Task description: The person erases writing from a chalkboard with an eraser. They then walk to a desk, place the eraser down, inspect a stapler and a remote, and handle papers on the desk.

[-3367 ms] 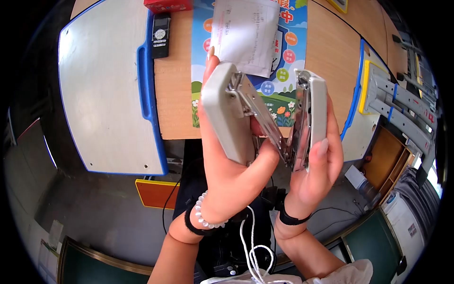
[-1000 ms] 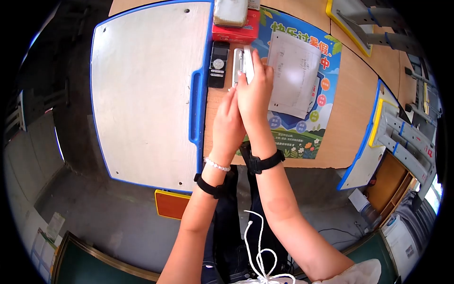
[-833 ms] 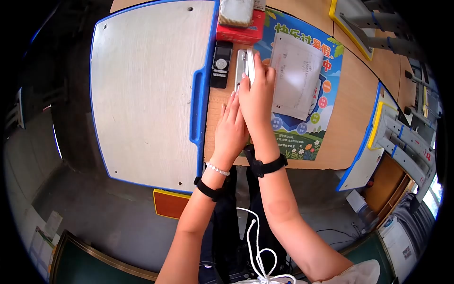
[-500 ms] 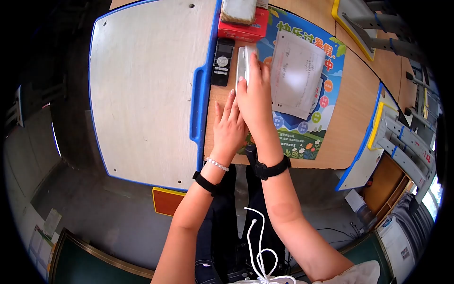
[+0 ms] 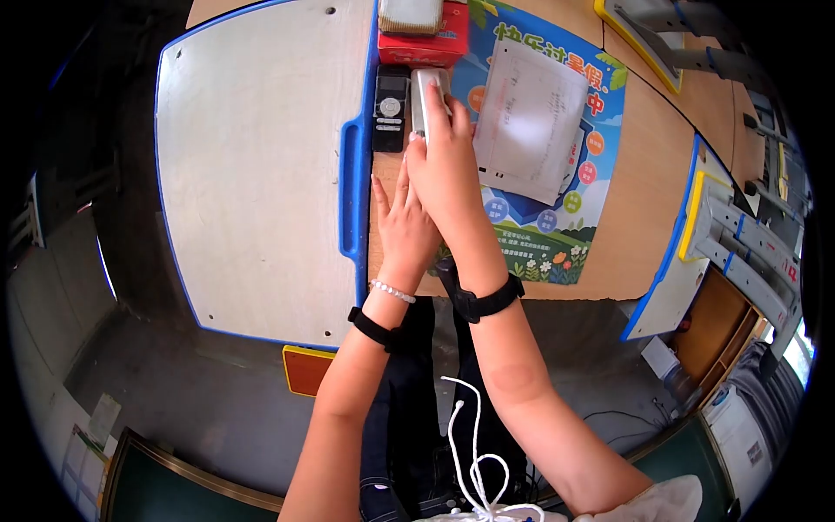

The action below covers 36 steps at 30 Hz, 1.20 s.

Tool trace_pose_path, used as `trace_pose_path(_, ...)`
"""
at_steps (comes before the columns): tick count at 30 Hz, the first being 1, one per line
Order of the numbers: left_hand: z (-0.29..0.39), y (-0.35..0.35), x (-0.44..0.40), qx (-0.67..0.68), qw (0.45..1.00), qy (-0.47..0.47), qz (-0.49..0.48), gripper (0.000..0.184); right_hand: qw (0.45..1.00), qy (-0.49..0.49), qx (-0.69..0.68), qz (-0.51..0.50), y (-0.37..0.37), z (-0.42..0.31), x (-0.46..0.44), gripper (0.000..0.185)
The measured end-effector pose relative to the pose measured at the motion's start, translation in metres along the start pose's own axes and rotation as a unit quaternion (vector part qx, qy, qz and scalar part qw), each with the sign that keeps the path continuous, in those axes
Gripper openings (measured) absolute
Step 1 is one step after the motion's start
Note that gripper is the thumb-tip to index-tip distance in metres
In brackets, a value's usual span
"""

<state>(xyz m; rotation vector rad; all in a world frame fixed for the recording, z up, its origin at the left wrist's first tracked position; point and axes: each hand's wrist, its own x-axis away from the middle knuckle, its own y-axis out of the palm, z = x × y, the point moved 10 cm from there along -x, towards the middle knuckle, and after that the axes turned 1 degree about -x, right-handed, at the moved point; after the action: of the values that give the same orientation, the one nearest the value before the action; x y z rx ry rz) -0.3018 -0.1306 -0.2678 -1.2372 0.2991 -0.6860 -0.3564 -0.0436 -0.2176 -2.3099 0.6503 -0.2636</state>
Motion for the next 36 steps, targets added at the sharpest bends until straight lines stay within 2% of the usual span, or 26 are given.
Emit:
trace_pose_path(10,-0.002,0.0,0.0,0.028,0.999,0.016,0.018,0.06,0.998,0.025,0.053,-0.019,0.0,0.001,0.0,0.068)
trace_pose_path(16,-0.007,0.008,0.003,0.03,0.998,0.018,0.046,0.059,0.999,0.018,0.025,-0.027,-0.009,-0.003,0.004,0.07)
trace_pose_path(19,-0.006,-0.003,0.002,0.049,0.994,0.01,0.096,0.062,0.998,-0.049,0.006,0.049,-0.038,-0.01,0.014,0.065)
trace_pose_path(22,-0.005,-0.012,0.0,0.068,0.992,0.011,0.103,0.066,0.994,-0.039,-0.074,0.076,-0.088,-0.003,0.036,0.057)
trace_pose_path(24,-0.001,-0.017,0.001,0.072,0.991,0.02,0.11,0.067,0.995,0.032,-0.032,0.089,-0.112,0.025,0.065,0.048)
trace_pose_path(26,0.0,-0.016,0.004,0.072,0.991,0.03,0.11,0.064,0.992,0.077,0.022,0.097,-0.124,0.062,0.098,0.047)
trace_pose_path(29,-0.001,-0.012,0.007,0.06,0.991,0.038,0.11,0.063,0.971,0.085,0.203,0.097,-0.121,0.11,0.14,0.057)
trace_pose_path(32,0.002,-0.017,0.011,0.056,0.986,0.063,0.142,0.059,0.936,0.161,0.31,0.04,-0.103,0.139,0.161,0.074)
trace_pose_path(33,0.004,-0.016,0.01,0.055,0.988,0.066,0.13,0.057,0.939,0.153,0.306,0.03,-0.096,0.146,0.164,0.085)
trace_pose_path(36,0.013,-0.015,0.003,0.035,0.993,0.05,0.101,0.056,0.952,0.12,0.271,0.081,-0.093,0.15,0.168,0.084)
